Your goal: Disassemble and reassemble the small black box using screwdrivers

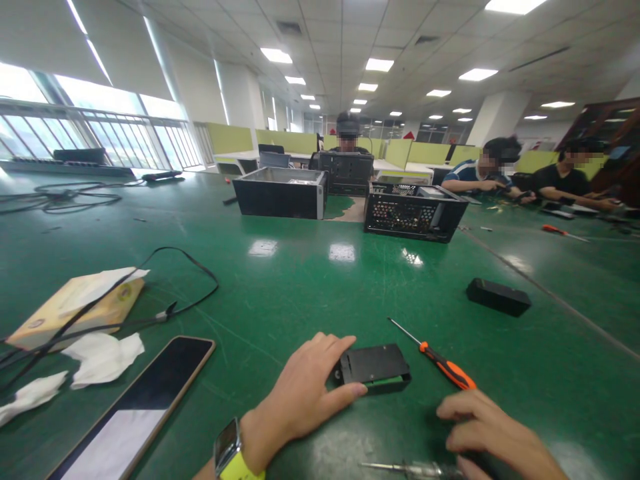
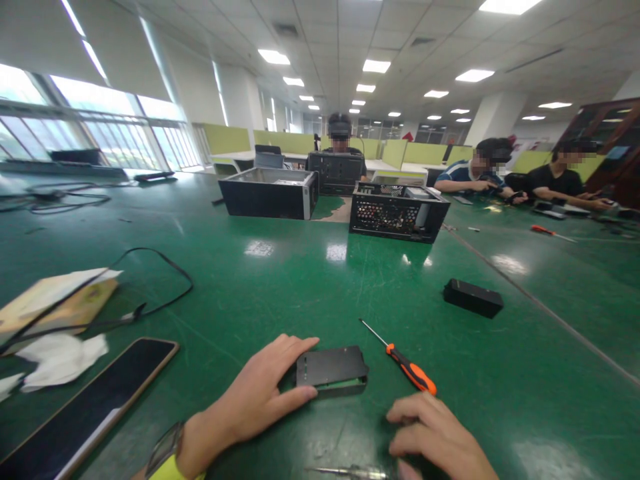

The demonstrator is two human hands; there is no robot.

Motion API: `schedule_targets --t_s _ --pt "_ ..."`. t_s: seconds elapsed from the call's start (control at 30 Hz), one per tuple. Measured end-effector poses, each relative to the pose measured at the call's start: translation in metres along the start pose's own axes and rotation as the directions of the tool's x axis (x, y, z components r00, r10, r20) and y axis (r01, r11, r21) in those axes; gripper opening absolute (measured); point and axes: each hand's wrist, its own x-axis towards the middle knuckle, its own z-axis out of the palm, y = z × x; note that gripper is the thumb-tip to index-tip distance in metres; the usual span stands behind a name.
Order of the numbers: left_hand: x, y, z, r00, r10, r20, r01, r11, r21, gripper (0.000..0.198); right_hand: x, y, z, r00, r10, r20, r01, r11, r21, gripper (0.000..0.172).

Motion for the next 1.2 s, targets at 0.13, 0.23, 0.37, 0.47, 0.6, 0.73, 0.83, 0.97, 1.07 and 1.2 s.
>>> schedule_targets --t_s 0.13,0.23,0.37,0.47,0.6,0.73,0.83,0.97,1.07,1.2 --pt "-0.001 -0.003 -0.001 0.999 0.035 -0.006 -0.035 0.999 -0.037 0.050 0.043 -0.011 0.004 0.976 0.207 -0.062 -0.213 0.970 -0.115 0.052" --pt "-0.001 -0.003 -0.001 0.999 0.044 -0.004 -0.044 0.998 -0.047 0.047 0.067 -0.008 0.019 0.965 0.261 0.004 -0.261 0.965 -0.041 0.063" --pt "-0.001 -0.003 0.000 0.999 0.046 -0.006 -0.046 0.998 -0.036 0.049 0.078 -0.004 0.030 0.971 0.236 0.035 -0.238 0.970 0.055 0.045" --pt "-0.002 -0.003 0.001 0.999 0.041 0.011 -0.041 0.999 -0.029 0.050 0.075 0.000 0.032 0.977 0.214 -0.003 -0.213 0.973 0.093 0.044" --pt "-0.002 -0.001 0.001 0.999 0.030 0.038 -0.029 0.999 -0.017 0.052 0.071 0.003 0.032 0.977 0.206 -0.052 -0.198 0.973 0.119 0.041" --pt "0.000 0.003 0.000 0.998 0.032 0.052 -0.032 0.999 -0.014 0.052 0.071 0.002 0.030 0.976 0.195 -0.095 -0.184 0.976 0.115 0.040" --pt "0.001 0.004 0.000 0.997 0.019 0.072 -0.019 1.000 -0.007 0.053 0.070 -0.001 0.030 0.975 0.197 -0.105 -0.186 0.977 0.103 0.039" --pt "0.001 0.005 0.000 0.995 -0.005 0.104 0.004 1.000 0.005 0.057 0.069 -0.001 0.031 0.973 0.199 -0.116 -0.187 0.976 0.112 0.037" --pt "0.000 0.004 0.000 0.992 -0.015 0.122 0.013 1.000 0.015 0.060 0.068 0.001 0.032 0.974 0.207 -0.095 -0.197 0.975 0.105 0.039" --pt "-0.001 0.003 0.002 0.994 0.007 0.108 -0.007 1.000 0.001 0.070 0.069 0.003 0.035 0.973 0.230 -0.011 -0.228 0.971 0.065 0.050"
